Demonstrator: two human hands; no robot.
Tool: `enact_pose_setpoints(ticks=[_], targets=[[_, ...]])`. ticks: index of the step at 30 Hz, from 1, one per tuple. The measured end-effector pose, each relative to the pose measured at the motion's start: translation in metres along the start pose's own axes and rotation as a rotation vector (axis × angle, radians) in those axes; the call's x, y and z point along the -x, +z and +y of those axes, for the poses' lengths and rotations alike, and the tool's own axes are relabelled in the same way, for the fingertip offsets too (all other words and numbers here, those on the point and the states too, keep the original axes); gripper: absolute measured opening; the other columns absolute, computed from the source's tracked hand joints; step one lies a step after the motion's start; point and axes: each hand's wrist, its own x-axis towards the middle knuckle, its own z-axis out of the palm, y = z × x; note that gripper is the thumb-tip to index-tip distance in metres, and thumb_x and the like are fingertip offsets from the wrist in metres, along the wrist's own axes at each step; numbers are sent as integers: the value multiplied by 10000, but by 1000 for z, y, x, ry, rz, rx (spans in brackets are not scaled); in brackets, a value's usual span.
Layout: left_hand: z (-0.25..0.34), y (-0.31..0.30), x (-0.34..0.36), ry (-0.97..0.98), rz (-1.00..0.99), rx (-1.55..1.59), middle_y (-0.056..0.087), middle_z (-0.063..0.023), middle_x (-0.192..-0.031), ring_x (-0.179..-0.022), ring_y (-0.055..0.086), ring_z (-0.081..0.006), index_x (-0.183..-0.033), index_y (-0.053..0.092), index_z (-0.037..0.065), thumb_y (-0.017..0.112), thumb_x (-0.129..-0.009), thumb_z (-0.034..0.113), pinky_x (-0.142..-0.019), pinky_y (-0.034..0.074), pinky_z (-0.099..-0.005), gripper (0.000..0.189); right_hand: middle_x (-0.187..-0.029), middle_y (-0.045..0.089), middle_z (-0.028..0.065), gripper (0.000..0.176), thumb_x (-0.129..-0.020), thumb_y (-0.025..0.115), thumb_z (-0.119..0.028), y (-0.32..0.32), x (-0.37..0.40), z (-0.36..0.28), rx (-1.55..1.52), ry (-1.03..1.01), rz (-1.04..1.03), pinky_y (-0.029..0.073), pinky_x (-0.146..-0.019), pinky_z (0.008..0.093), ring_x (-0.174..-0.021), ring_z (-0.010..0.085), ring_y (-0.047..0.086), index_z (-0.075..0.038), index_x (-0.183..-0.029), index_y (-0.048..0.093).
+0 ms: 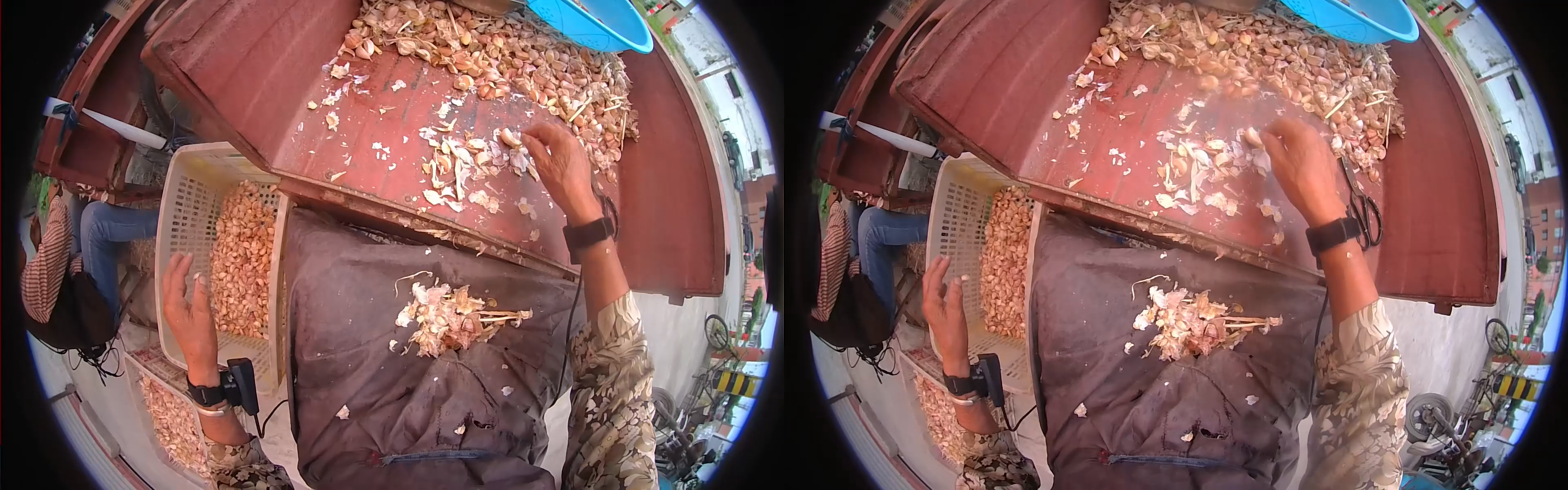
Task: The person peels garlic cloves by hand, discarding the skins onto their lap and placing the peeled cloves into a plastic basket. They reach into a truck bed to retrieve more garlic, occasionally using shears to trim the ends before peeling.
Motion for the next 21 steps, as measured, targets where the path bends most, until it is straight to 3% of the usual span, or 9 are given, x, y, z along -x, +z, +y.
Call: enact_pose_setpoints(ticks=[2, 5, 6, 8, 12, 14, 17, 21], targets=[[33, 24, -6, -204, -63, 520, 584, -157, -1224, -1101, 589, -242, -1157, 615, -7, 533, -898, -11, -944, 453, -342, 271, -888, 652, 185, 214, -871, 599, -233, 22, -20, 0, 182, -126, 3, 474, -749, 440, -842, 380, 618, -53, -962, 669], [100, 56, -18, -78, -179, 636, 635, -144, -1067, -969, 631, -235, -1058, 631, -26, 537, -889, -35, -867, 484, -322, 194, -892, 650, 190, 211, -866, 589, -234, 31, -28, -5, 269, -34, -104, 472, -749, 452, -856, 383, 614, -85, -990, 675], [125, 65, -24, -74, -232, 717, 644, -145, -1013, -911, 645, -242, -1033, 631, -29, 544, -883, -35, -830, 496, -313, 174, -878, 657, 173, 219, -869, 590, -235, 29, -27, -5, 165, 4, -91, 473, -741, 432, -846, 357, 621, -78, -996, 676], [165, 87, -42, 265, -415, 625, 643, -131, -996, -850, 657, -232, -1081, 607, -26, 554, -900, -2, -770, 507, -309, 190, -848, 670, 140, 235, -875, 590, -237, 19, -16, -8, -42, 84, -57, 475, -725, 394, -828, 305, 635, -64, -1007, 679], [243, 162, -64, 529, -388, 469, 590, -200, -893, -783, 616, -385, -905, 593, -19, 552, -834, -8, -691, 508, -428, 83, -876, 653, 52, 267, -918, 579, -213, -21, 17, -24, -971, 371, -165, 459, -699, 278, -810, 143, 611, -14, -1084, 640], [263, 200, -72, 587, -356, 262, 568, -185, -890, -816, 607, -382, -840, 568, -4, 554, -788, -11, -697, 497, -462, 54, -906, 634, 28, 281, -939, 572, -198, -30, 36, -30, -1327, 475, -179, 443, -692, 225, -809, 80, 583, 9, -1125, 610], [276, 230, -82, 645, -311, 154, 560, -183, -915, -849, 594, -382, -840, 566, 8, 558, -753, -25, -716, 497, -448, 94, -930, 632, 38, 267, -945, 576, -170, -44, 54, -31, -1542, 470, -234, 450, -671, 216, -794, 85, 589, -9, -1157, 583], [281, 221, -86, 700, -301, 191, 590, -177, -894, -849, 608, -375, -832, 577, -1, 568, -740, -27, -731, 504, -421, 96, -921, 638, 59, 228, -939, 584, -160, -53, 72, -41, -1777, 515, -223, 462, -645, 213, -759, 97, 598, -22, -1121, 591]])
